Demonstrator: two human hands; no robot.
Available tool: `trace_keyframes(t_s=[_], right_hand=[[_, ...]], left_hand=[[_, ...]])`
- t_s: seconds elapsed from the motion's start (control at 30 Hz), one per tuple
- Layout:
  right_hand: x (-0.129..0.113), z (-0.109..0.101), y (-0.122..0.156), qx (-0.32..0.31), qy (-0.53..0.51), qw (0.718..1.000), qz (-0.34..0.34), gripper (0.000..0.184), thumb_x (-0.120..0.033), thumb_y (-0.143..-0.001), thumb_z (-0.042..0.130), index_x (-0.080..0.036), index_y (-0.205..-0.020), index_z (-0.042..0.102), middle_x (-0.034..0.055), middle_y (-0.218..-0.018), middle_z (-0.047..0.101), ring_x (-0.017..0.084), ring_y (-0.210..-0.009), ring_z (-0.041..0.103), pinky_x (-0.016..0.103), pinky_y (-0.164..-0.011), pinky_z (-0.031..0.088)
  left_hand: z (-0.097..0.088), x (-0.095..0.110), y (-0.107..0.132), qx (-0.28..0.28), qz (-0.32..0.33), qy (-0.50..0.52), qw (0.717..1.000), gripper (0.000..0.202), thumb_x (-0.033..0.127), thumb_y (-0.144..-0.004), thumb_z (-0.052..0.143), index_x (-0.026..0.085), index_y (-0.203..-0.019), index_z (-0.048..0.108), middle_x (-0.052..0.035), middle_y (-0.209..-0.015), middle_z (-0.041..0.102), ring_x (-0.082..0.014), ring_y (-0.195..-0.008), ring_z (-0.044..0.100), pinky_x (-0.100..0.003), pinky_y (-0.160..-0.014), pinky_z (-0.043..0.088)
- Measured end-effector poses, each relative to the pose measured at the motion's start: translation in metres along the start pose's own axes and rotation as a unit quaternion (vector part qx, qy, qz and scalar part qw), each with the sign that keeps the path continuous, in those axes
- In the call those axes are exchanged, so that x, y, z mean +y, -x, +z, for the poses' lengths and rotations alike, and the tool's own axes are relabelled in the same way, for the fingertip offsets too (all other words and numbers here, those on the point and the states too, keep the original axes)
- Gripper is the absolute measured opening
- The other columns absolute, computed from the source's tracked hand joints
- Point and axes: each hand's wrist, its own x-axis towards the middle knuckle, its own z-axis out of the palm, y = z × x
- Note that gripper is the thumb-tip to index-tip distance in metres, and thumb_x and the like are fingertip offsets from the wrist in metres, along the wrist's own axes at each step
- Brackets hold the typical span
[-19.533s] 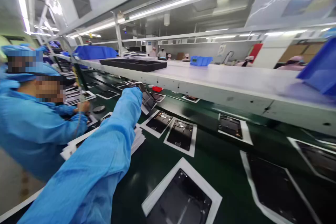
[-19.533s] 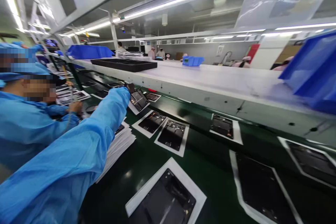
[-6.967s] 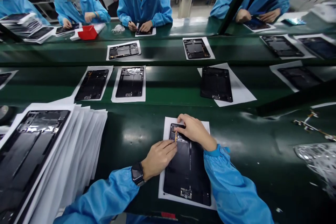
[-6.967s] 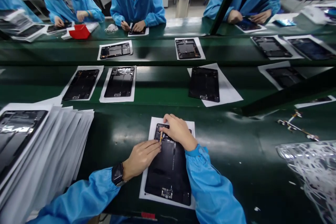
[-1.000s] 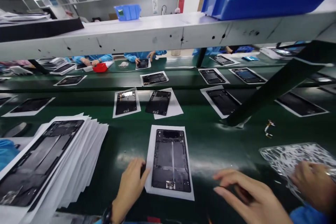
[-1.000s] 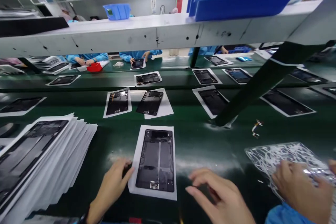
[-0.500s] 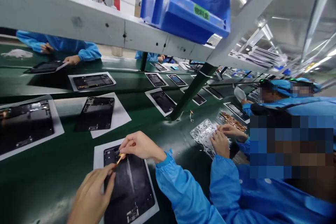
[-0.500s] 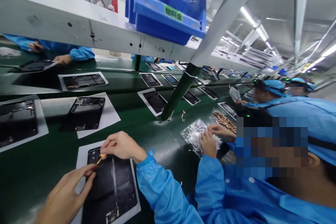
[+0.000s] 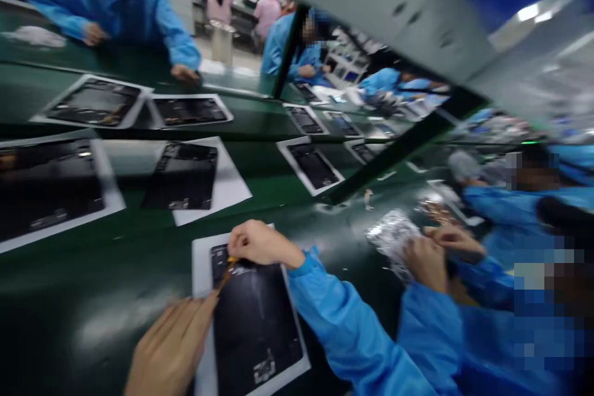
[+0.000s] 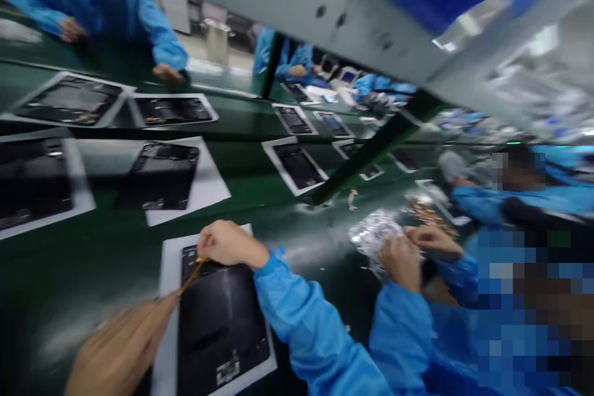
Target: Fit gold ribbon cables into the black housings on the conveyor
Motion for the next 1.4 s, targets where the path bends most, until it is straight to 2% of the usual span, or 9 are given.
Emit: trace_keyframes(t_s=[0.1,0.23,0.4,0.6,0.9,1.13,1.27,1.4], right_hand=[[0.000,0.006,-0.002,-0.012,-0.001,1.000,-0.016,0.014,-0.007,-0.078,0.059,-0.016,-0.070,0.064,-0.0010,-0.067,0.066,0.012,-0.061,0.058,0.022,-0.057,0.040],[0.002,0.012,-0.009,-0.035,0.073,0.997,-0.016,0.012,-0.012,-0.080,0.059,-0.018,-0.071,0.065,-0.0023,-0.065,0.064,0.012,-0.060,0.057,0.023,-0.055,0.037],[-0.015,0.022,-0.017,-0.050,0.159,0.986,-0.020,0.013,-0.012,-0.079,0.062,-0.020,-0.069,0.064,-0.0039,-0.061,0.062,0.012,-0.058,0.054,0.024,-0.055,0.033],[-0.023,0.018,-0.032,-0.049,0.201,0.978,0.006,0.012,-0.011,-0.078,0.064,-0.020,-0.070,0.067,-0.0025,-0.063,0.062,0.012,-0.060,0.054,0.024,-0.054,0.033],[-0.026,0.020,-0.048,-0.071,0.216,0.974,0.026,0.009,-0.011,-0.072,0.072,-0.018,-0.072,0.067,-0.0031,-0.065,0.063,0.011,-0.059,0.054,0.022,-0.054,0.034],[-0.024,0.012,-0.068,-0.124,0.244,0.960,0.055,0.018,-0.018,-0.066,0.081,-0.018,-0.063,0.063,-0.0047,-0.056,0.059,0.011,-0.054,0.052,0.022,-0.050,0.032],[-0.025,0.013,-0.062,-0.082,0.302,0.948,0.055,0.024,-0.025,-0.065,0.085,-0.020,-0.066,0.061,-0.0013,-0.066,0.063,0.015,-0.064,0.058,0.025,-0.054,0.032],[-0.020,0.017,-0.042,-0.021,0.356,0.934,0.033,0.032,-0.041,-0.072,0.081,-0.022,-0.086,0.060,0.0035,-0.082,0.065,0.022,-0.082,0.062,0.027,-0.058,0.030]], left_hand=[[-0.007,0.010,-0.003,-0.035,0.019,-0.005,0.999,0.026,0.008,-0.097,0.040,0.010,-0.111,0.062,-0.0091,-0.099,0.070,-0.0211,-0.087,0.067,-0.035,-0.080,0.053],[-0.012,0.016,-0.003,-0.091,-0.003,-0.005,0.996,0.029,0.007,-0.099,0.034,0.007,-0.111,0.060,-0.0102,-0.096,0.069,-0.0206,-0.087,0.066,-0.035,-0.078,0.054],[-0.021,0.021,0.001,-0.123,0.004,-0.011,0.992,0.027,0.006,-0.098,0.038,0.005,-0.115,0.058,-0.0126,-0.102,0.069,-0.0214,-0.096,0.065,-0.036,-0.082,0.055],[-0.015,0.021,-0.002,-0.126,0.007,-0.033,0.991,0.027,0.008,-0.099,0.037,0.007,-0.114,0.059,-0.0129,-0.102,0.069,-0.0210,-0.098,0.065,-0.036,-0.082,0.055],[-0.008,0.025,-0.014,-0.119,-0.032,-0.061,0.990,0.024,0.009,-0.098,0.036,0.007,-0.106,0.059,-0.0100,-0.089,0.065,-0.0212,-0.085,0.062,-0.034,-0.072,0.053],[-0.007,0.028,-0.016,-0.105,-0.017,-0.059,0.993,0.019,0.008,-0.097,0.041,0.007,-0.103,0.058,-0.0078,-0.084,0.060,-0.0202,-0.081,0.059,-0.033,-0.069,0.050],[-0.006,0.026,-0.011,-0.111,-0.023,-0.053,0.992,0.020,0.008,-0.098,0.039,0.009,-0.105,0.058,-0.0079,-0.086,0.061,-0.0195,-0.083,0.060,-0.033,-0.072,0.050],[-0.003,0.023,-0.003,-0.121,-0.029,-0.037,0.992,0.021,0.010,-0.099,0.038,0.008,-0.109,0.057,-0.0083,-0.089,0.062,-0.0191,-0.084,0.061,-0.032,-0.074,0.052]])
